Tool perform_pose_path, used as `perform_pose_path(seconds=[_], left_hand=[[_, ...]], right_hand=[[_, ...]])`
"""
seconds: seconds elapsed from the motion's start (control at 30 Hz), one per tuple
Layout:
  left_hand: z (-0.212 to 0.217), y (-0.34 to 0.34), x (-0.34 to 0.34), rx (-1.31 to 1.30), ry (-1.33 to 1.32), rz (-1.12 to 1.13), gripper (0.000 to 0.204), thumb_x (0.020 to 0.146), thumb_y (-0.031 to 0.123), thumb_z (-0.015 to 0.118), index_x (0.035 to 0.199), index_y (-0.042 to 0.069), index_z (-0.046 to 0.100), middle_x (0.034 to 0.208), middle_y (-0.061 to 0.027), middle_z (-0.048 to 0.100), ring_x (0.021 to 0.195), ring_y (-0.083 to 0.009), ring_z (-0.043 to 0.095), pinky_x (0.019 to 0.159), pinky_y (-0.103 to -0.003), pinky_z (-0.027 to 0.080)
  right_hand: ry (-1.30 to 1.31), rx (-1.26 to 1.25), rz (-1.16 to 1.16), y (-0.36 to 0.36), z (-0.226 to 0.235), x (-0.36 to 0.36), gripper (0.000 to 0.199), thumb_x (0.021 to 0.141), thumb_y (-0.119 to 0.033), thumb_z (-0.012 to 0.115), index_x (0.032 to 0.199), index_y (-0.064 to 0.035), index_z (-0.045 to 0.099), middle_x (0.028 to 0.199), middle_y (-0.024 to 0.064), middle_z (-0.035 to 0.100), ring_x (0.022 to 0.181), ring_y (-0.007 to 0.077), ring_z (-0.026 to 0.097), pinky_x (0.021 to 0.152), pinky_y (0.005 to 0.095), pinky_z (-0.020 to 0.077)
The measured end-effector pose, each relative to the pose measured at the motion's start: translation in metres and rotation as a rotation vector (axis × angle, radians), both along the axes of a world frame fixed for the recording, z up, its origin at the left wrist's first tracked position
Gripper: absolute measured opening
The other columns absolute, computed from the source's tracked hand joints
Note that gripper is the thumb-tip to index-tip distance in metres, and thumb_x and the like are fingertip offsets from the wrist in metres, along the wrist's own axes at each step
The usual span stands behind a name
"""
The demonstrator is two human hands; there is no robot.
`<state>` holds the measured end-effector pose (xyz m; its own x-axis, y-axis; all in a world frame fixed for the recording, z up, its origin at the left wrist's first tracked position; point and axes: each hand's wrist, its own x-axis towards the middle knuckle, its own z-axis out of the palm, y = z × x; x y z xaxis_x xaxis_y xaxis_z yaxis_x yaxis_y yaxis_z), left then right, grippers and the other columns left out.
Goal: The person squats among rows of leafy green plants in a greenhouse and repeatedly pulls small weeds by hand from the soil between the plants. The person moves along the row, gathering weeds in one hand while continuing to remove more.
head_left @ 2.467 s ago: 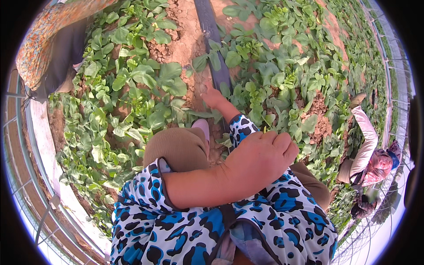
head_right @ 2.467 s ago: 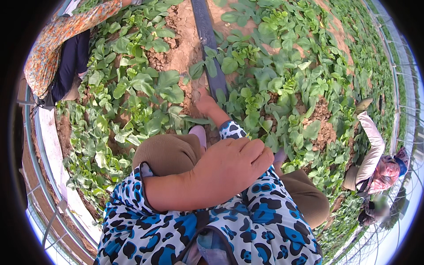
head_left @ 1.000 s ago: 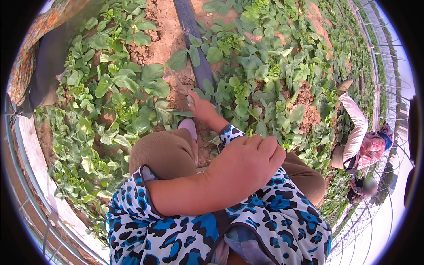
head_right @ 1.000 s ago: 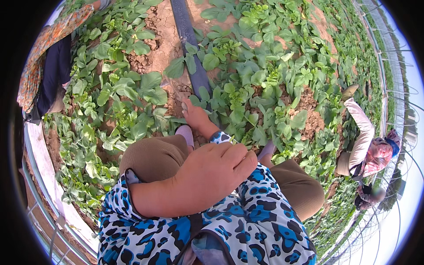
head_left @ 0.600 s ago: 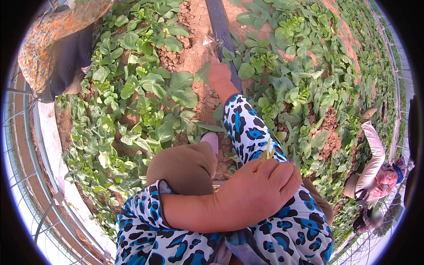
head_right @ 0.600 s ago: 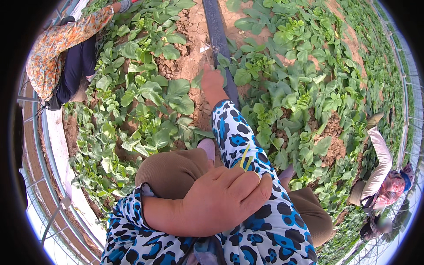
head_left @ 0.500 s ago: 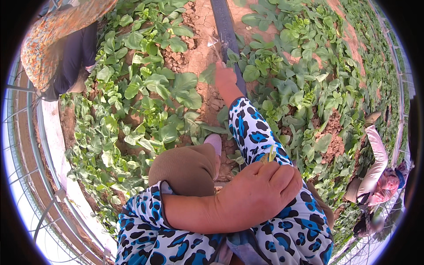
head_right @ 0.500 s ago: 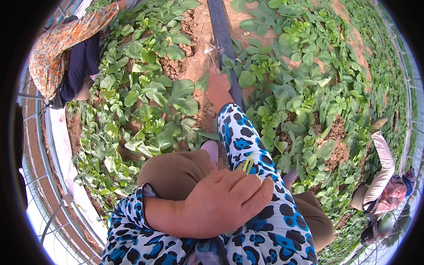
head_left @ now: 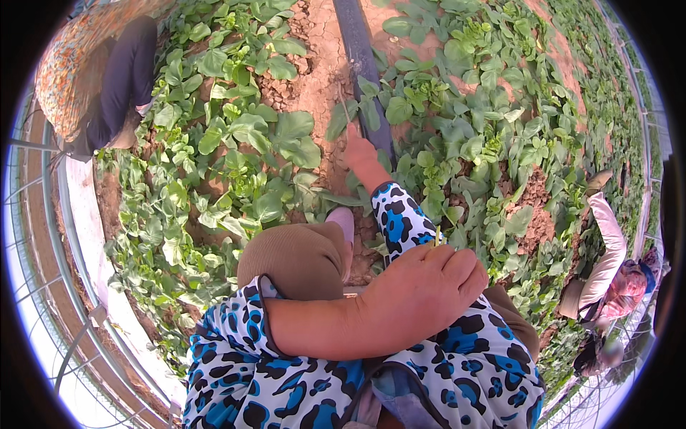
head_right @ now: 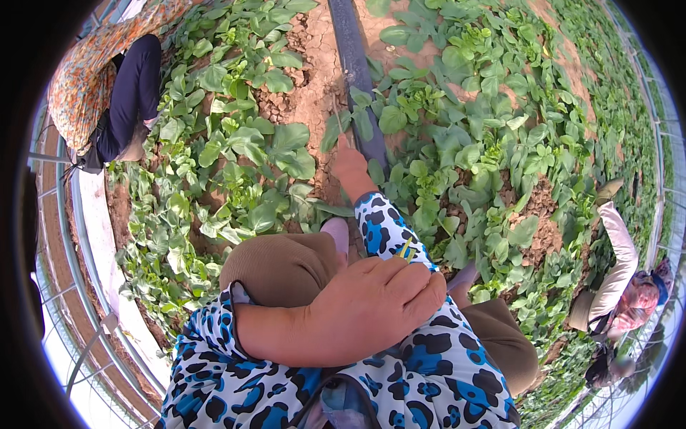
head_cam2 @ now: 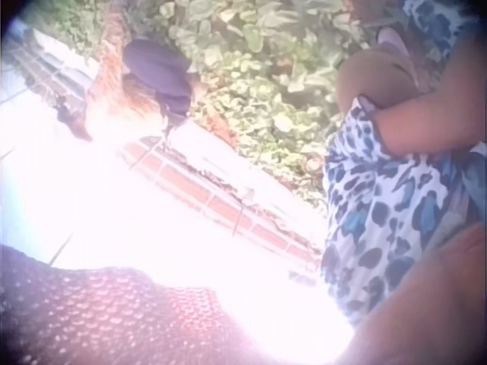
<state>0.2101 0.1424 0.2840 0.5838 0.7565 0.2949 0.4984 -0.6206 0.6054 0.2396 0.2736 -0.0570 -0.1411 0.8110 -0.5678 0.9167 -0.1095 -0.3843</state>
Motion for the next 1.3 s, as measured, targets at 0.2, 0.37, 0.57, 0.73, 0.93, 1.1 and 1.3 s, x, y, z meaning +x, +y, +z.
perform_pose_path(seconds=[0.2, 0.37, 0.57, 0.73, 0.93, 1.1, 1.3], left_hand=[[-0.003, -0.007, 0.003, -0.043, -0.045, -0.031, 0.027, 0.073, 0.011, 0.062, 0.099, 0.005, 0.055, 0.081, -0.0033, 0.046, 0.072, -0.0157, 0.055, 0.059, -0.027, 0.047], [-0.001, -0.009, 0.000, -0.072, -0.031, -0.052, 0.026, 0.072, 0.011, 0.062, 0.096, 0.006, 0.055, 0.080, -0.0041, 0.047, 0.073, -0.0167, 0.057, 0.060, -0.028, 0.049], [-0.001, -0.013, -0.001, -0.072, -0.097, -0.077, 0.024, 0.073, 0.012, 0.063, 0.095, 0.005, 0.054, 0.080, -0.0043, 0.048, 0.073, -0.0166, 0.058, 0.061, -0.028, 0.049], [-0.005, -0.014, 0.000, 0.025, -0.119, -0.008, 0.019, 0.070, 0.015, 0.061, 0.086, 0.007, 0.054, 0.079, -0.0031, 0.047, 0.073, -0.0149, 0.055, 0.060, -0.027, 0.046], [0.001, -0.012, -0.005, -0.046, -0.089, -0.047, 0.023, 0.076, 0.013, 0.061, 0.096, 0.004, 0.057, 0.081, -0.0044, 0.047, 0.074, -0.0166, 0.058, 0.063, -0.028, 0.048], [-0.002, -0.013, -0.004, -0.064, -0.101, -0.015, 0.024, 0.075, 0.013, 0.061, 0.096, 0.003, 0.057, 0.083, -0.0051, 0.049, 0.075, -0.0172, 0.058, 0.063, -0.029, 0.048], [-0.004, -0.011, -0.006, -0.070, -0.092, -0.054, 0.026, 0.074, 0.012, 0.061, 0.097, 0.002, 0.057, 0.090, -0.0076, 0.053, 0.079, -0.0186, 0.061, 0.066, -0.029, 0.050]], right_hand=[[0.007, -0.005, 0.023, -0.026, 0.004, 0.005, 0.069, 0.088, -0.014, 0.049, 0.149, -0.0184, 0.018, 0.105, 0.0246, 0.065, 0.097, 0.0405, 0.064, 0.083, 0.0481, 0.0505], [0.056, 0.007, -0.024, -0.044, 0.007, 0.012, 0.070, 0.085, -0.013, 0.052, 0.147, -0.0150, 0.019, 0.097, 0.0272, 0.065, 0.090, 0.0424, 0.064, 0.080, 0.0506, 0.0499], [0.231, 0.046, -0.067, -0.053, 0.012, 0.029, 0.066, 0.084, -0.012, 0.052, 0.144, -0.0138, 0.024, 0.093, 0.0290, 0.065, 0.084, 0.0451, 0.064, 0.076, 0.0518, 0.0500], [0.401, 0.032, -0.101, -0.044, 0.037, 0.028, 0.063, 0.085, -0.012, 0.055, 0.141, -0.0162, 0.027, 0.097, 0.0281, 0.064, 0.090, 0.0463, 0.062, 0.079, 0.0498, 0.0492], [0.394, 0.136, -0.081, -0.044, 0.038, 0.020, 0.061, 0.086, -0.013, 0.057, 0.140, -0.0164, 0.028, 0.103, 0.0282, 0.063, 0.095, 0.0470, 0.060, 0.082, 0.0498, 0.0477], [0.563, 0.209, 0.048, -0.063, 0.020, -0.009, 0.059, 0.087, -0.015, 0.056, 0.140, -0.0160, 0.028, 0.096, 0.0272, 0.064, 0.092, 0.0489, 0.059, 0.081, 0.0513, 0.0472], [0.481, -0.154, -0.279, -0.043, 0.025, 0.005, 0.054, 0.089, -0.019, 0.055, 0.138, -0.0150, 0.032, 0.084, 0.0224, 0.065, 0.069, 0.0392, 0.063, 0.065, 0.0477, 0.0499]])
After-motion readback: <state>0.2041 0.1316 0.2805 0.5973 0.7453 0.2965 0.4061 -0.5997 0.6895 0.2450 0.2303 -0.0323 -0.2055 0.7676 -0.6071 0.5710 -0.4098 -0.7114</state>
